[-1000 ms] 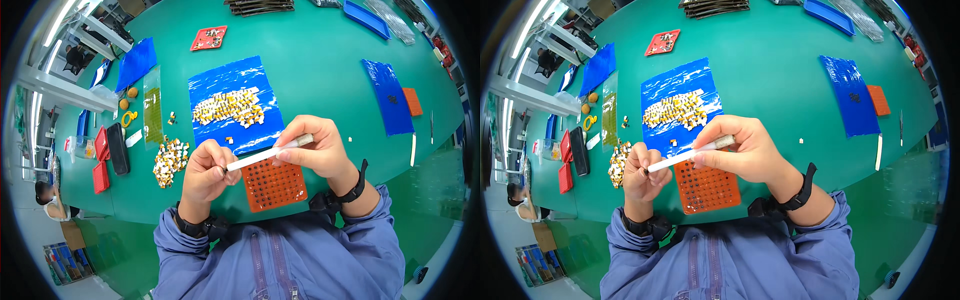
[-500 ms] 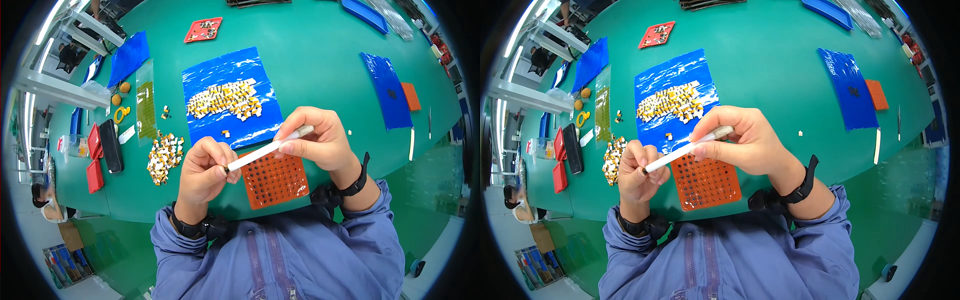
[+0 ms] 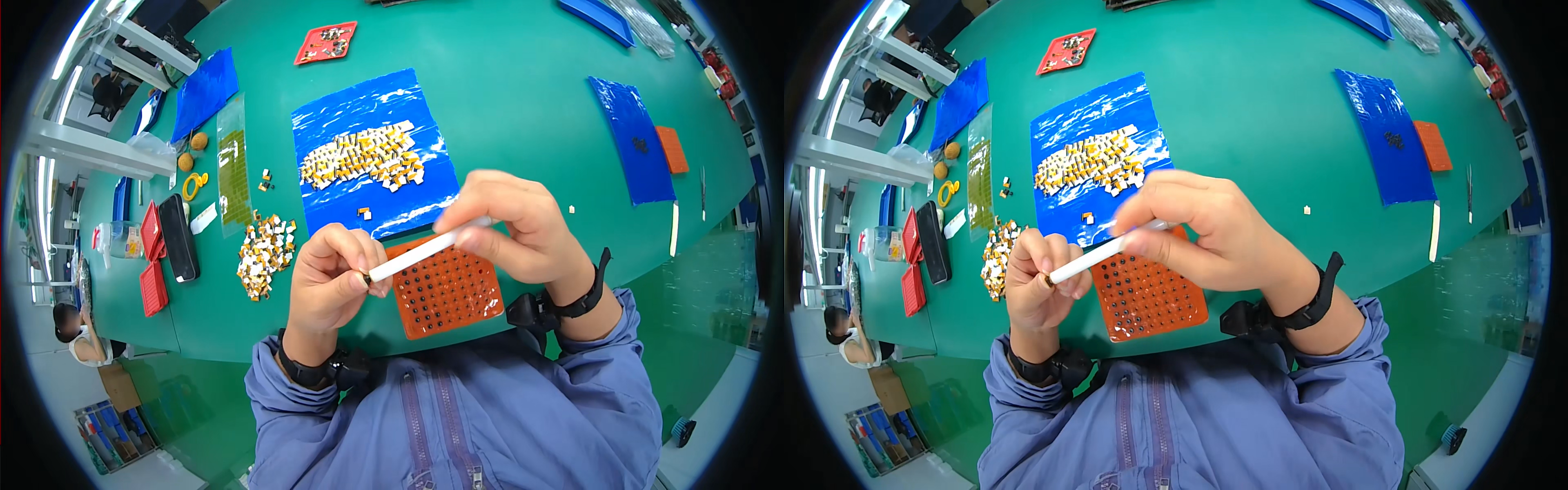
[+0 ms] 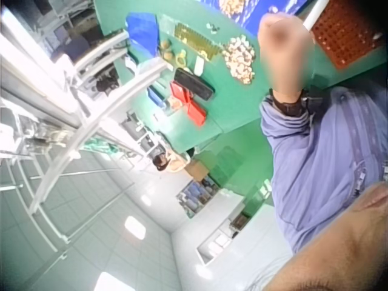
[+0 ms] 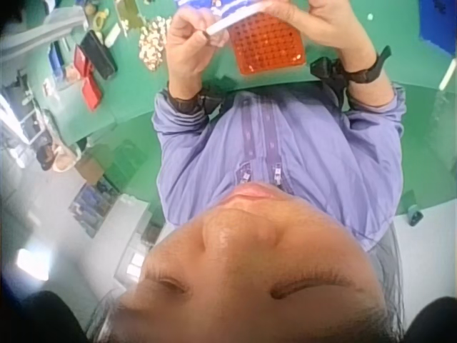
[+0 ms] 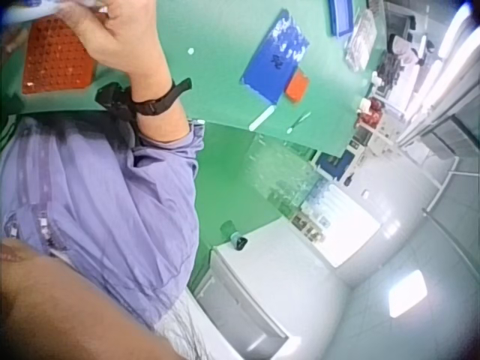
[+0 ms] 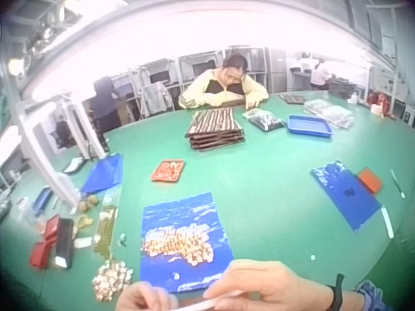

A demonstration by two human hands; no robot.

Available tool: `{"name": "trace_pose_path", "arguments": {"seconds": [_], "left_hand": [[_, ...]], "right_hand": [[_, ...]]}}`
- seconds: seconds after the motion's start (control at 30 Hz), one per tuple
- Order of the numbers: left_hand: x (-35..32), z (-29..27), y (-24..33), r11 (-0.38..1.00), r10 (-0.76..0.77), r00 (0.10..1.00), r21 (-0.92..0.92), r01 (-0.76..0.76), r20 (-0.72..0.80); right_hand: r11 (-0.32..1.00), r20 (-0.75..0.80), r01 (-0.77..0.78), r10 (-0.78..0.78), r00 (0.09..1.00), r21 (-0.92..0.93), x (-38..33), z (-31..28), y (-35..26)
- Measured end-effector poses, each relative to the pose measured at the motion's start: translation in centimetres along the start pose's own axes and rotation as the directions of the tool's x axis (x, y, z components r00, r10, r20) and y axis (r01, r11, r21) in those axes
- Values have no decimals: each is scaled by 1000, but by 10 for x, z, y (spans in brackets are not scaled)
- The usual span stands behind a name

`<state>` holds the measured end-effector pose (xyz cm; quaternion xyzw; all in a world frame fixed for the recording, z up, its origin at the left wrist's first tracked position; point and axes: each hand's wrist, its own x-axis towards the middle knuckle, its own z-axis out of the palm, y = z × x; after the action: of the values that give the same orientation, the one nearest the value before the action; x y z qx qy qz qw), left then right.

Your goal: The person repeatedly picks small yellow and white components from a blue sheet and inserts them into a white plastic strip held in the left hand. The person works at a green table with an orange pegboard and other tools nearby, performing a repetitive insertion task.

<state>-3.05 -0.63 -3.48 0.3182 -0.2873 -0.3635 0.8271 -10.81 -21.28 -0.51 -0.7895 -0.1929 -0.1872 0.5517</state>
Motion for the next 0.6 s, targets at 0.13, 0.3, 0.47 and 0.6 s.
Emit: {"name": "trace_pose_path", "arguments": {"seconds": [0.13,0.3,0.47,0.6], "left_hand": [[0,-1,0,1000,8,1000,16,-8,-13],[0,-1,1,999,20,1000,31,-20,-19],[0,-2,-1,1000,18,1000,26,-17,-13],[0,-2,0,999,15,1000,34,-15,-11]], "right_hand": [[1000,-12,9,-9,1000,-29,-1,1,0],[1000,-49,21,-21,999,-1,-1,5,1],[1000,-23,20,-21,1000,-14,-1,2,2],[996,51,-18,22,998,-93,-2,-2,0]]}}
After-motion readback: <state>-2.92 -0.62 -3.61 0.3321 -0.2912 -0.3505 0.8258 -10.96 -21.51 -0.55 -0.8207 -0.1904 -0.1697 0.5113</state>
